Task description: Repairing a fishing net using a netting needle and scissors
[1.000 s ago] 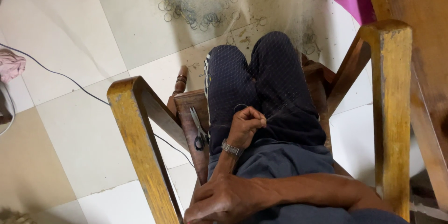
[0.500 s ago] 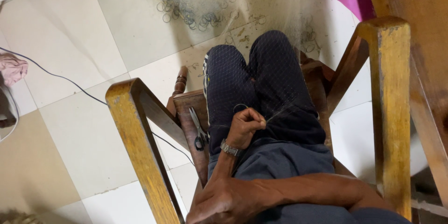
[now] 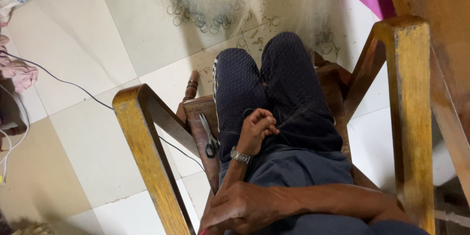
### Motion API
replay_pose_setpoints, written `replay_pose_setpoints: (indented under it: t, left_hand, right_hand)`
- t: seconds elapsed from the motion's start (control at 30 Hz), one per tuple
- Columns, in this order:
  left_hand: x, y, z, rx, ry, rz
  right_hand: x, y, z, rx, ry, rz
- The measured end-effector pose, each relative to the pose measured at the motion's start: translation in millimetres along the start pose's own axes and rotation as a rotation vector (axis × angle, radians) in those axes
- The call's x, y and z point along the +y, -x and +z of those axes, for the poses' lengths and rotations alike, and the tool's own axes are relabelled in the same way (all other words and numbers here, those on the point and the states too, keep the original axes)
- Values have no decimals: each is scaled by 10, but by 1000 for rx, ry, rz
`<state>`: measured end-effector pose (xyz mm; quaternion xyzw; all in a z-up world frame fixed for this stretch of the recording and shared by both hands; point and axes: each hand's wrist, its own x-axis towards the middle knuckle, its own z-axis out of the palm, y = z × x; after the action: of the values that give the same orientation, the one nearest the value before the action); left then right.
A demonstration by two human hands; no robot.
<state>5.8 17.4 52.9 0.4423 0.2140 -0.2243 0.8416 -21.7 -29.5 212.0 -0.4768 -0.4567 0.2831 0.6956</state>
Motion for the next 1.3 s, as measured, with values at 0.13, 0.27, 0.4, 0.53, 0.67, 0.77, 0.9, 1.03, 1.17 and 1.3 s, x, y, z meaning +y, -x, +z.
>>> replay_pose_setpoints:
  t: [0.13, 0.27, 0.4, 0.53, 0.67, 0.77, 0.9, 1.03, 1.17, 1.3]
  left_hand:
    - [98, 12, 50, 14, -246, -108]
    - [158, 7, 34, -118, -297, -155]
    - [149, -8, 41, -159, -272, -170]
    - [67, -10, -2, -178, -285, -126]
    - [45, 29, -27, -202, -95, -93]
    - [54, 55, -20, -258, 32, -74]
    - [10, 74, 2, -288, 29, -29]
    - [-6, 82, 4, -276, 36, -17]
    - [27, 84, 6, -286, 34, 14]
    - [35, 80, 6, -328, 117, 13]
  right_hand:
    - [5, 18, -1, 20, -62, 14]
    - [62, 12, 49, -27, 3, -20]
    - [98, 24, 85, -81, 47, -5]
    - [138, -1, 115, -99, -6, 9]
    - [204, -13, 168, -85, 14, -26]
    - [191, -30, 156, -115, 22, -2]
    - [155, -69, 137, -141, -41, 9]
    - [126, -127, 147, -203, -114, -2]
    - [69, -182, 131, -194, -26, 29]
    - [67, -157, 117, -178, -67, 44]
